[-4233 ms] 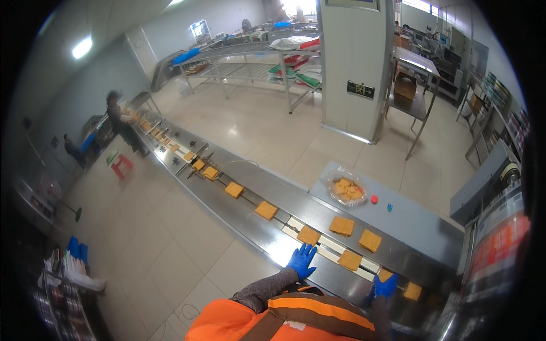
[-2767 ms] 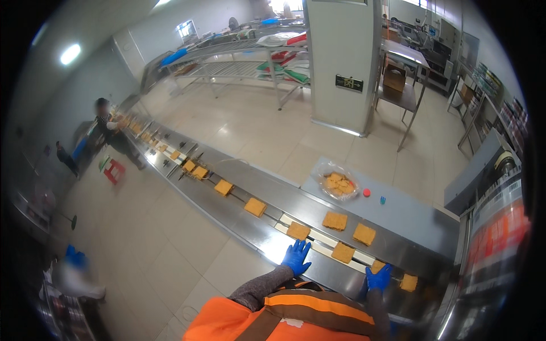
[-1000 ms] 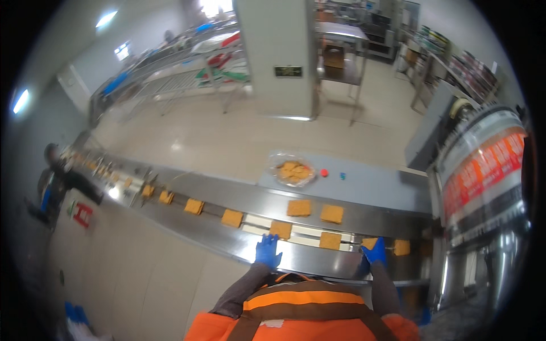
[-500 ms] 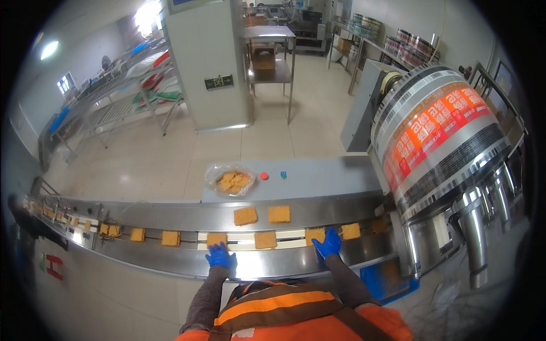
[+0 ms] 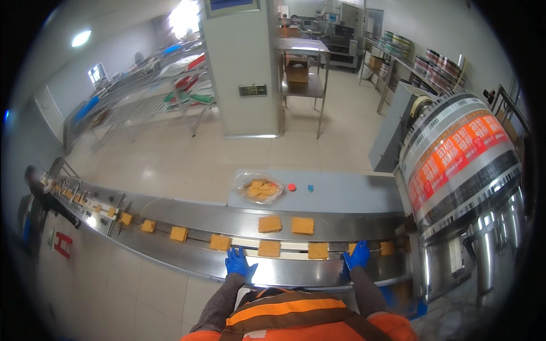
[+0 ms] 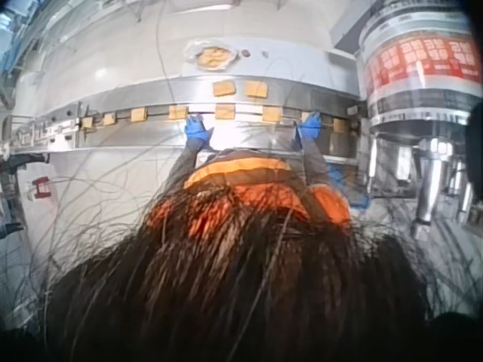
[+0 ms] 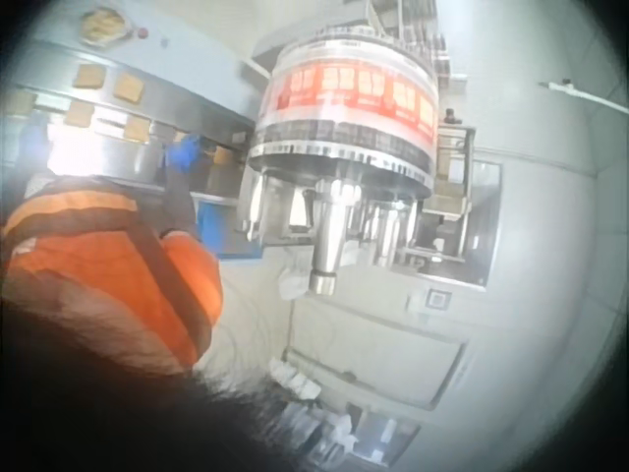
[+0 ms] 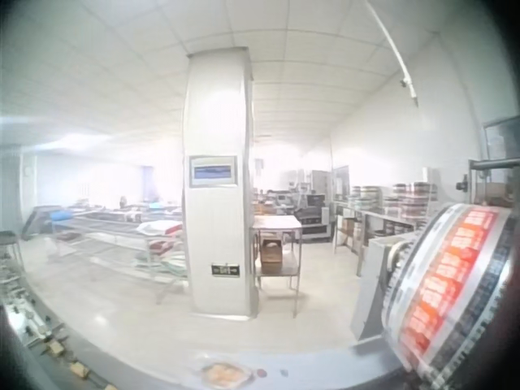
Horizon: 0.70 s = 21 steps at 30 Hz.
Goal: The person places yellow rectangular food items onto a moving conveyor belt in a factory setting. They use gloved hands to position each item as it moves along the line toward a packaging machine.
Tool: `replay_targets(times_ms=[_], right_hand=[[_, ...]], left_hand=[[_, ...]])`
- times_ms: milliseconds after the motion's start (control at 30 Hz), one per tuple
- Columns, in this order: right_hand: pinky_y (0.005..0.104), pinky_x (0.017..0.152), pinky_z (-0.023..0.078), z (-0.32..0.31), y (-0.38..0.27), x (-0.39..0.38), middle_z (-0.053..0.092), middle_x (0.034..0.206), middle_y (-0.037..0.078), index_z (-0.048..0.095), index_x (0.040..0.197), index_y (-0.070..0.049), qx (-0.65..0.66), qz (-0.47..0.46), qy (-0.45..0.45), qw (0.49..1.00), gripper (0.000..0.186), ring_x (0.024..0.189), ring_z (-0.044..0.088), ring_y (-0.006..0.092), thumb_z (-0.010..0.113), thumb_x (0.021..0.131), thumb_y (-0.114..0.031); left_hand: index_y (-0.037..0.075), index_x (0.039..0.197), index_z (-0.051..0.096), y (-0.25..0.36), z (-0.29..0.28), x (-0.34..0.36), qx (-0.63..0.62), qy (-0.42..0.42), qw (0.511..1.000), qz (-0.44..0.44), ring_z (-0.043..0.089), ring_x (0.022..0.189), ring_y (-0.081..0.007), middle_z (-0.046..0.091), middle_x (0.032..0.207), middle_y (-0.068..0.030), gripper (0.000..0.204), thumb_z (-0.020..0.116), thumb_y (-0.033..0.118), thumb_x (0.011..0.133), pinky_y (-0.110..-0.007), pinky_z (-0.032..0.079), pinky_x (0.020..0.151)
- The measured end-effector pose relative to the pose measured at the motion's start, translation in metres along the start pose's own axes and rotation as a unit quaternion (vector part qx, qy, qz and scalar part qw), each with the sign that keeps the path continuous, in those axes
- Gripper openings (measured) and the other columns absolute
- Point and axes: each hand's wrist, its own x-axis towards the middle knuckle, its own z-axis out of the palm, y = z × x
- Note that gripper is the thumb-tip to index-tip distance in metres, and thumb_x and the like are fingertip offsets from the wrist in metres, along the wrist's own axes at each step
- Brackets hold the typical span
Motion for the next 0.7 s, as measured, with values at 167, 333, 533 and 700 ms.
replay_targets(times_ms=[167,333,533,700], right_hand=[[0.0483,0.102,0.04,0.015,-0.025,-0.017,0.051,0.132,0.028,0.04,0.14,0.003,0.038,-0.08,-0.07,0.994,0.088,0.118,0.052,0.0427,0.08,0.074,-0.04],[0.0482,0.102,0.042,0.032,-0.059,-0.019,0.045,0.139,0.029,0.029,0.146,0.003,0.18,-0.01,-0.037,0.983,0.106,0.122,0.049,0.0448,0.083,0.069,-0.045],[0.0464,0.106,0.04,0.051,-0.001,-0.003,0.038,0.146,0.028,0.027,0.148,0.003,0.174,-0.022,-0.021,0.984,0.106,0.128,0.046,0.0433,0.083,0.07,-0.042],[0.0479,0.106,0.04,0.002,-0.011,-0.009,0.04,0.145,0.026,0.034,0.146,0.001,0.04,-0.047,0.058,0.996,0.094,0.124,0.048,0.0427,0.082,0.073,-0.035]], left_hand=[[0.005,0.154,0.019,0.002,-0.003,0.014,-0.02,-0.011,0.998,-0.062,0.006,0.148,-0.0465,0.018,0.157,-0.0277,0.098,0.058,0.062,0.084,-0.066,0.012,0.114],[0.006,0.153,0.024,0.003,0.027,0.013,0.034,-0.022,0.999,0.013,0.011,0.148,-0.0431,0.024,0.156,-0.0247,0.082,0.051,0.052,0.091,-0.067,0.015,0.113],[0.007,0.15,0.032,0.016,0.034,-0.005,0.036,0.029,0.996,0.08,0.024,0.145,-0.0384,0.034,0.152,-0.0195,0.076,0.057,0.046,0.089,-0.062,0.023,0.111],[0.005,0.154,0.021,0.011,0.002,-0.004,0.035,-0.007,0.998,0.043,0.012,0.148,-0.0432,0.023,0.156,-0.0254,0.091,0.052,0.06,0.089,-0.064,0.017,0.113]])
